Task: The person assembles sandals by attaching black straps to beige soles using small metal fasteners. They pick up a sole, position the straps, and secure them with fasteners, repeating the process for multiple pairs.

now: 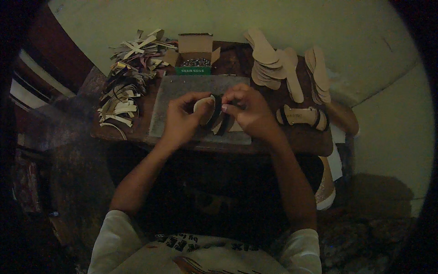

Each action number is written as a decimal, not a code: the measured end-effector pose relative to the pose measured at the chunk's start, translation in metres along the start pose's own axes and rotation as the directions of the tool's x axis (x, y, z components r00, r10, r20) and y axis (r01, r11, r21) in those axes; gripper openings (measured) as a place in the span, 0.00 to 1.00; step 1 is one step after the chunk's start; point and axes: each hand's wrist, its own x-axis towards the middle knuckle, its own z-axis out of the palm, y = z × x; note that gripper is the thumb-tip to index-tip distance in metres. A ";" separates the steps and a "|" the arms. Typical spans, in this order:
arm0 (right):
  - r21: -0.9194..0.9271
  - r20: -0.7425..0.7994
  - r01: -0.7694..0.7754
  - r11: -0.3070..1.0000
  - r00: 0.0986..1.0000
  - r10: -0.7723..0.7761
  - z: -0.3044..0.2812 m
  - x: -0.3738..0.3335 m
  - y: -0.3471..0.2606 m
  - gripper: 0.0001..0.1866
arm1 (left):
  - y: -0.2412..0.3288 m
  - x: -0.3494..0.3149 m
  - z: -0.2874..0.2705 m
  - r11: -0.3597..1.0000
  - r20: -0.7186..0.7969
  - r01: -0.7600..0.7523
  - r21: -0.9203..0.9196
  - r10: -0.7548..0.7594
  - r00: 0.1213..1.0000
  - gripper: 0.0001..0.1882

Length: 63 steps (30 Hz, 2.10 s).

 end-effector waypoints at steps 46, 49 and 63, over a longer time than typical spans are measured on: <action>0.139 -0.092 0.047 0.989 0.995 -0.035 0.018 0.002 -0.025 0.06 | 0.013 -0.003 -0.003 0.988 0.026 0.058 -0.142 -0.055 0.998 0.14; 0.116 -0.083 0.023 0.993 0.996 -0.013 0.017 0.001 -0.026 0.07 | 0.014 -0.002 -0.004 0.986 0.058 0.070 -0.149 -0.062 0.996 0.14; 0.130 -0.063 -0.017 0.991 0.998 0.025 0.016 0.001 -0.035 0.16 | 0.015 -0.003 -0.004 0.990 0.018 -0.108 -0.091 0.110 0.994 0.10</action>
